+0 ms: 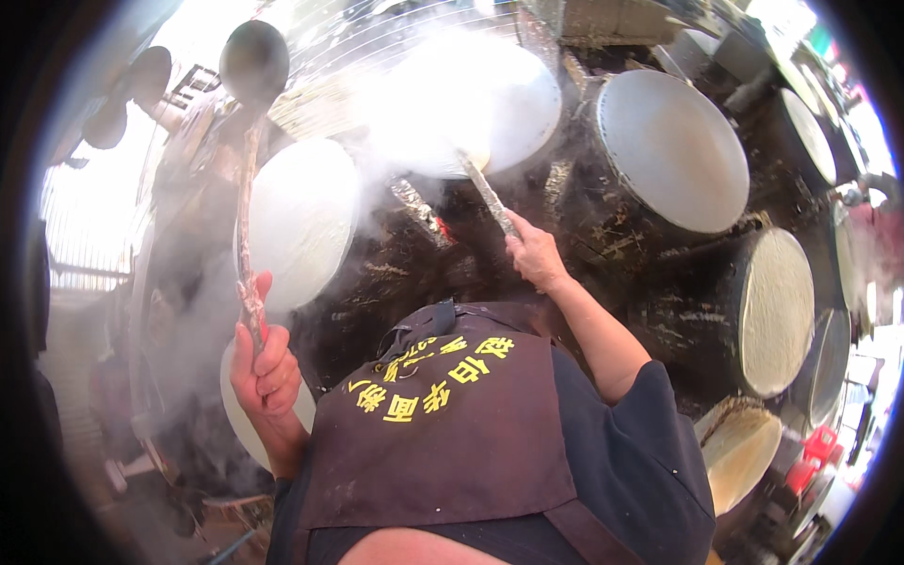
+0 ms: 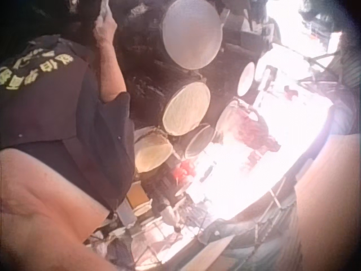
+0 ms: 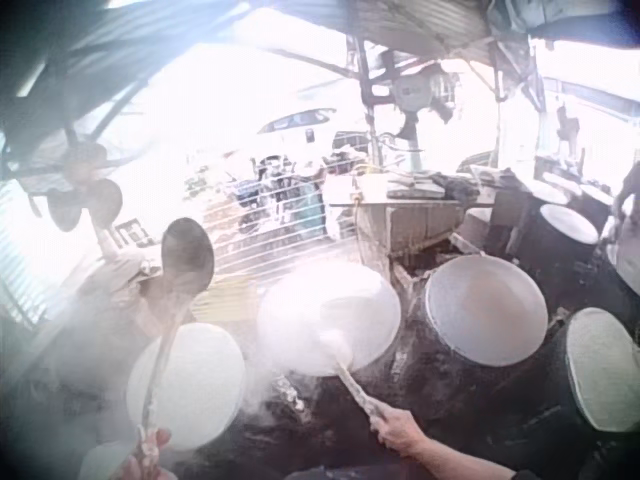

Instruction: The person ladles batter onto multiple hot cylindrical griddles, spreads it into thin crepes, flips them with a spatula, and stacks the finished crepes on a nearby surface. The process is repeated continuously across several griddles.

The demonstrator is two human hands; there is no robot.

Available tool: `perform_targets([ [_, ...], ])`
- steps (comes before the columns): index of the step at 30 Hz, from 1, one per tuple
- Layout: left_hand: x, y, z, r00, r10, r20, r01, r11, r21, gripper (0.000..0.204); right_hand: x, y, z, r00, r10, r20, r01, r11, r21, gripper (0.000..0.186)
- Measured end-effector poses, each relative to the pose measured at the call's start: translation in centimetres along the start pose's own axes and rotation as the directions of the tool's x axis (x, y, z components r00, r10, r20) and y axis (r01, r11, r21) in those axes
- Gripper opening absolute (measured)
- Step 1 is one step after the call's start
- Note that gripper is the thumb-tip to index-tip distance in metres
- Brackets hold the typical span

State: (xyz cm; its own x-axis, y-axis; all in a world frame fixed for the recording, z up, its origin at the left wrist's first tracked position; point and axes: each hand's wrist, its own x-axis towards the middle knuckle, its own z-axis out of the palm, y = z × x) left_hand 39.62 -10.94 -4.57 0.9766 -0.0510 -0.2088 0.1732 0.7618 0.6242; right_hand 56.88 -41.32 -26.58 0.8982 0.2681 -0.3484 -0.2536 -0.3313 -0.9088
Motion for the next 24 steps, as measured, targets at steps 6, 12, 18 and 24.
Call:
perform_targets([
  [6,1.2,1.2,-1.1,0.985,-0.114,0.127,0.138,0.970,-0.200,0.056,0.9,-0.8,-2.0,0.985,0.010,-0.172,0.000,0.998,0.060,0.050],
  [12,0.4,2.5,-0.1,0.986,-0.158,0.055,0.166,0.968,-0.189,0.053,1.0,-0.2,5.4,0.944,-0.328,-0.032,0.304,0.906,-0.294,0.050],
  [18,-0.6,2.2,0.8,0.972,-0.210,-0.104,0.217,0.974,0.061,0.070,-1.5,0.9,0.7,0.952,-0.295,-0.080,0.253,0.907,-0.336,0.043],
  [24,0.5,0.3,3.2,0.973,-0.229,0.012,0.229,0.967,-0.117,0.047,2.6,0.4,-1.3,0.917,-0.374,-0.135,0.285,0.856,-0.431,0.044],
])
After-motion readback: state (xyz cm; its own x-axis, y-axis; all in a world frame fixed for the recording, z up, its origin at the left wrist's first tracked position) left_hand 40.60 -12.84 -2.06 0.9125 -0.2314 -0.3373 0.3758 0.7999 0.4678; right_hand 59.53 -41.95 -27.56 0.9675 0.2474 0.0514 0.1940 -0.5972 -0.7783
